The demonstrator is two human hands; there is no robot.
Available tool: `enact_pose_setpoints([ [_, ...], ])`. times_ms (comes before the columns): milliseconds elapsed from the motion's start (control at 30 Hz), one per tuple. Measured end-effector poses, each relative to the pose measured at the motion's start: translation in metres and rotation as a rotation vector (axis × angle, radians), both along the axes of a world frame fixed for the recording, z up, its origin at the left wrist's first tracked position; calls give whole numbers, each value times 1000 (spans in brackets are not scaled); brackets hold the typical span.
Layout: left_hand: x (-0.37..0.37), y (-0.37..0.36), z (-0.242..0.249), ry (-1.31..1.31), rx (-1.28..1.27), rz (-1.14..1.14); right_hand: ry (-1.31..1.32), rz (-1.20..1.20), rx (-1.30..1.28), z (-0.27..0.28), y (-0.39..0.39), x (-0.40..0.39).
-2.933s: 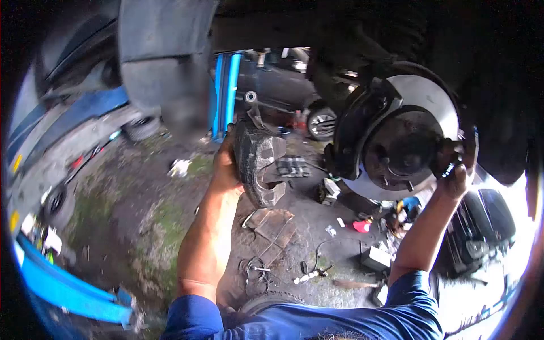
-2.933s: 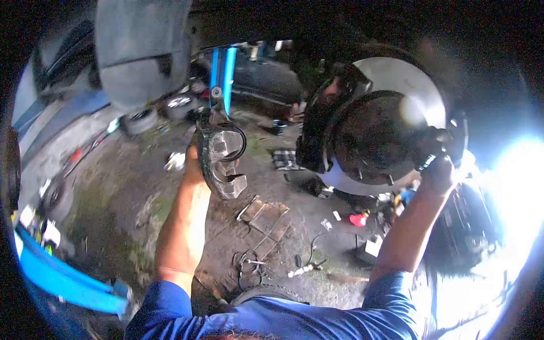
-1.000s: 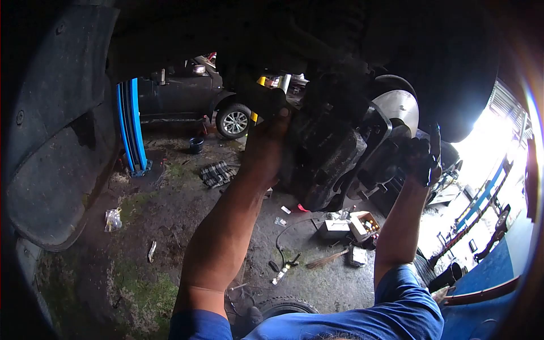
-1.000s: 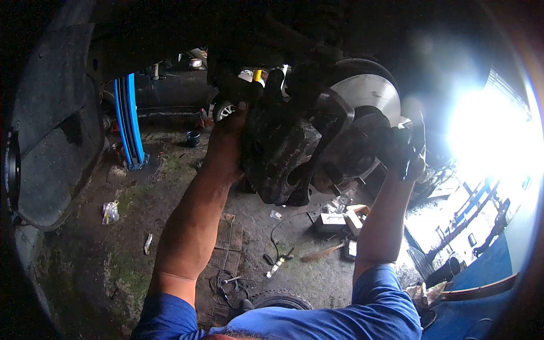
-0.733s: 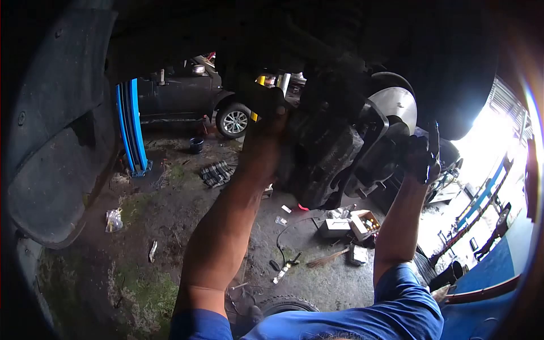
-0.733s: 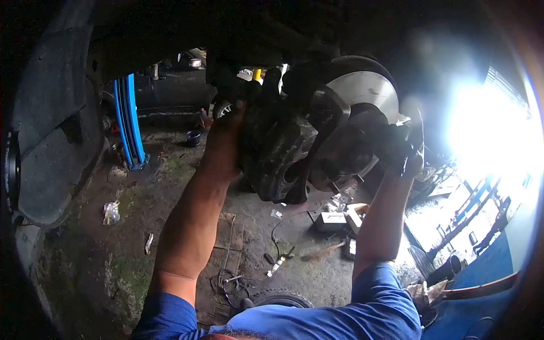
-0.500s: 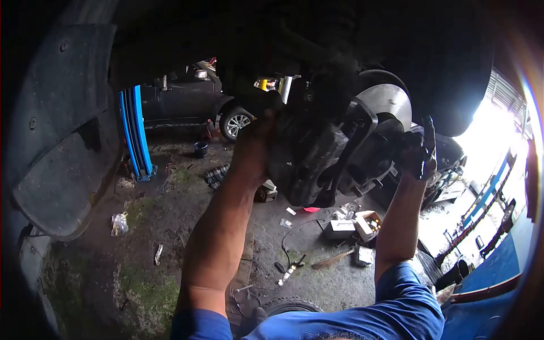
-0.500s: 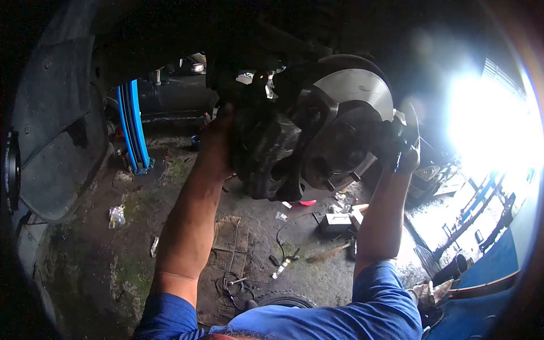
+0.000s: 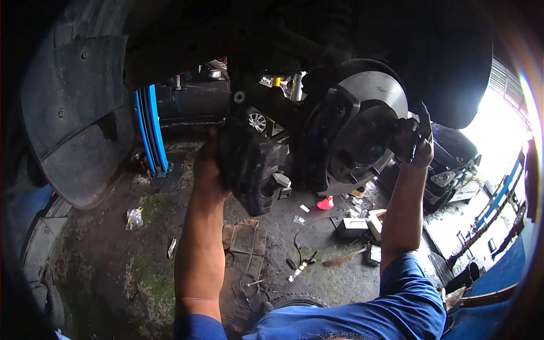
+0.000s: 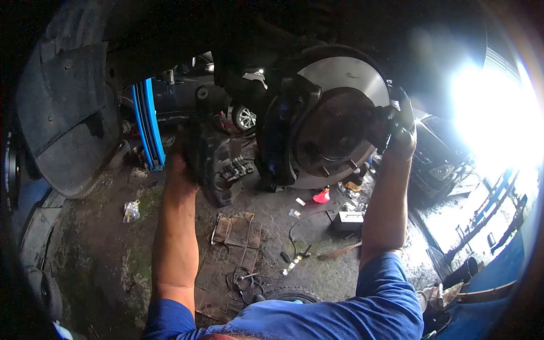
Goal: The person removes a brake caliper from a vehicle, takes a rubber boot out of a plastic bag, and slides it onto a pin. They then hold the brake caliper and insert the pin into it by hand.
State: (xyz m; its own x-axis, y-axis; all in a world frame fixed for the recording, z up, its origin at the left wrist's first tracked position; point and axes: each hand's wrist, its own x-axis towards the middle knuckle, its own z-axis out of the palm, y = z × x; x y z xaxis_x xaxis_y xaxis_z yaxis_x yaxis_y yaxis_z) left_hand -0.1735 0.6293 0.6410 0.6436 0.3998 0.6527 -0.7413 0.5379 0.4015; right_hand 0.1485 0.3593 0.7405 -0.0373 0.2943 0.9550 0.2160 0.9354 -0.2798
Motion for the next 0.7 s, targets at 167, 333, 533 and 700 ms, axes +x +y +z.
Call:
enact_pose_setpoints([
  [167, -24, -14, -27, 4, -63, 27, 29, -5, -101, 6, -10, 1],
  [333, -43, -21, -73, -67, -138, 72, -41, 10, -122, 11, -20, -10],
  [533, -75, -47, -112, 233, -180, 459, -153, -281, -69, 4, -33, -40],
  [700, -84, -66, -125, 147, -305, 174, -253, -243, -169, -13, -33, -101],
])
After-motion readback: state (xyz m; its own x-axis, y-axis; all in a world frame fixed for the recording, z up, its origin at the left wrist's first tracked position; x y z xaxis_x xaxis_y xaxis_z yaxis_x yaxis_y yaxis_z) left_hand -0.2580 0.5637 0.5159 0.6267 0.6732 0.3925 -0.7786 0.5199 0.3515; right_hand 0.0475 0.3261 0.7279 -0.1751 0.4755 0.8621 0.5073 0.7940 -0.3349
